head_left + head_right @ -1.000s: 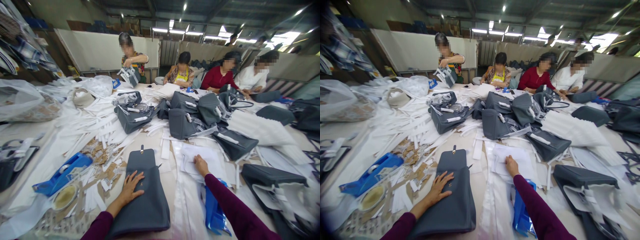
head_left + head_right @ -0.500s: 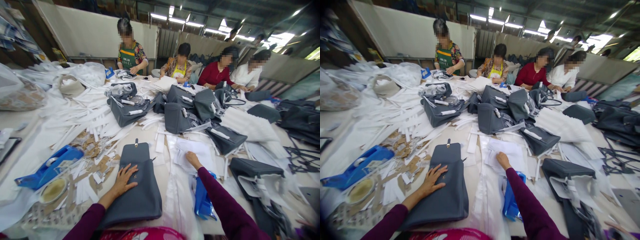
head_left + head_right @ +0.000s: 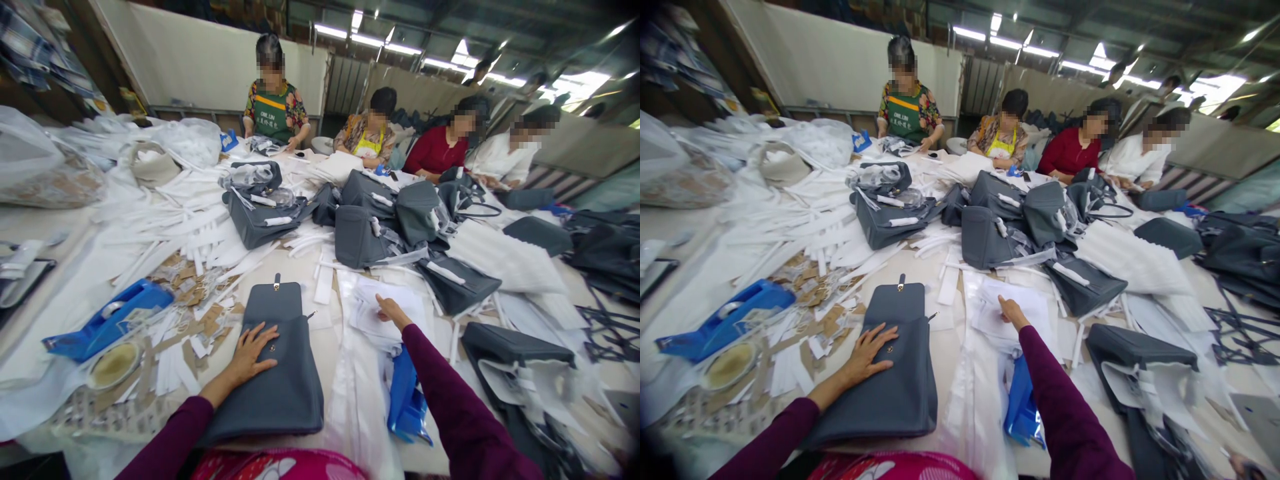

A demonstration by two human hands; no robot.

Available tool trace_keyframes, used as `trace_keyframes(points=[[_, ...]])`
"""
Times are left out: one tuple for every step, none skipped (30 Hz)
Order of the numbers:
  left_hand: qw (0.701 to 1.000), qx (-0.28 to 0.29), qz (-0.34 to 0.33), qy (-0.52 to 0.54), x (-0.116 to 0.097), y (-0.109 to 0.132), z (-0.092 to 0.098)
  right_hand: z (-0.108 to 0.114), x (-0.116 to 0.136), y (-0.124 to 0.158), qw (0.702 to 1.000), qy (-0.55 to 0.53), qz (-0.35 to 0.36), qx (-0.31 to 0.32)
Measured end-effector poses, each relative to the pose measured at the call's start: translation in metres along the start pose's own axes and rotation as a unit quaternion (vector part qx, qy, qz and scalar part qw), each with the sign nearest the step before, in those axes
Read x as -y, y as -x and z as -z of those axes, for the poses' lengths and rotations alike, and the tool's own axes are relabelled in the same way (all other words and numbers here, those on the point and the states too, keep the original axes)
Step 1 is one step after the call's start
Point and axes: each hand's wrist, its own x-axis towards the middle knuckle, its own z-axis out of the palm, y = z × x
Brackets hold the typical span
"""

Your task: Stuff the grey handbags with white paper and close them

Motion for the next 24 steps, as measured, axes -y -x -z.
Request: trace_keyframes(points=[[1.0,-0.001,0.0,0.0,0.0,0.0,0.0,0.0,0.0,0.0,1.0,-0.006,-0.018,0.009],[1.0,-0.001,0.001,0.0,0.0,0.0,0.0,0.0,0.0,0.0,0.999,-0.011,-0.03,0.016],[1.0,-0.001,0.003,-0.001,0.0,0.0,0.001,0.001,0.0,0.001,0.999,-0.014,-0.039,0.021],[1.0,0.0,0.005,-0.002,-0.001,0.001,0.001,0.001,0.0,0.001,0.999,-0.015,-0.045,0.024],[1.0,0.0,0.006,-0.002,-0.001,0.001,0.002,0.001,0.001,0.003,0.998,-0.013,-0.048,0.027],[1.0,0.0,0.007,-0.001,-0.002,0.001,0.002,0.001,0.001,0.004,0.998,-0.009,-0.048,0.027],[1.0,-0.001,0.007,0.001,-0.003,0.002,0.003,0.002,0.001,0.006,0.999,-0.004,-0.044,0.024],[1.0,-0.002,0.006,0.003,-0.003,0.002,0.003,0.002,0.001,0.008,0.999,0.002,-0.035,0.017],[1.0,-0.004,0.005,0.005,-0.004,0.002,0.003,0.002,0.0,0.01,1.0,0.01,-0.022,0.007],[1.0,-0.006,0.004,0.008,-0.004,0.003,0.003,0.001,-0.002,0.013,1.0,0.017,-0.006,-0.006],[1.0,-0.007,0.002,0.01,-0.004,0.003,0.003,0.001,-0.005,0.016,0.999,0.025,0.01,-0.023],[1.0,-0.008,0.001,0.012,-0.004,0.003,0.003,0.0,-0.007,0.019,0.998,0.032,0.026,-0.04],[1.0,-0.008,0.0,0.015,-0.004,0.003,0.003,0.0,-0.01,0.022,0.997,0.04,0.038,-0.058],[1.0,-0.007,-0.001,0.017,-0.003,0.003,0.002,-0.001,-0.011,0.024,0.995,0.046,0.045,-0.073],[1.0,-0.006,-0.002,0.02,-0.003,0.002,0.003,-0.002,-0.012,0.027,0.994,0.052,0.048,-0.087],[1.0,-0.003,-0.001,0.024,-0.003,0.002,0.004,-0.003,-0.012,0.029,0.992,0.057,0.049,-0.098],[1.0,0.0,0.003,0.026,-0.003,0.002,0.005,-0.003,-0.012,0.031,0.991,0.06,0.048,-0.107],[1.0,0.003,0.007,0.028,-0.003,0.002,0.007,-0.003,-0.011,0.033,0.991,0.062,0.048,-0.111],[0.999,0.006,0.012,0.03,-0.005,0.004,0.009,-0.003,-0.012,0.035,0.99,0.062,0.047,-0.116],[0.999,0.008,0.016,0.033,-0.007,0.006,0.011,-0.001,-0.015,0.036,0.99,0.059,0.044,-0.122],[0.999,0.011,0.018,0.036,-0.01,0.008,0.013,0.0,-0.021,0.036,0.989,0.054,0.046,-0.129],[0.999,0.015,0.019,0.041,-0.014,0.01,0.014,0.002,-0.029,0.033,0.987,0.041,0.038,-0.152],[0.998,0.018,0.022,0.048,-0.017,0.011,0.014,0.004,-0.04,0.026,0.983,0.023,0.038,-0.178],[0.998,0.027,0.024,0.056,-0.019,0.011,0.013,0.005,-0.053,0.015,0.975,-0.002,0.045,-0.218]])
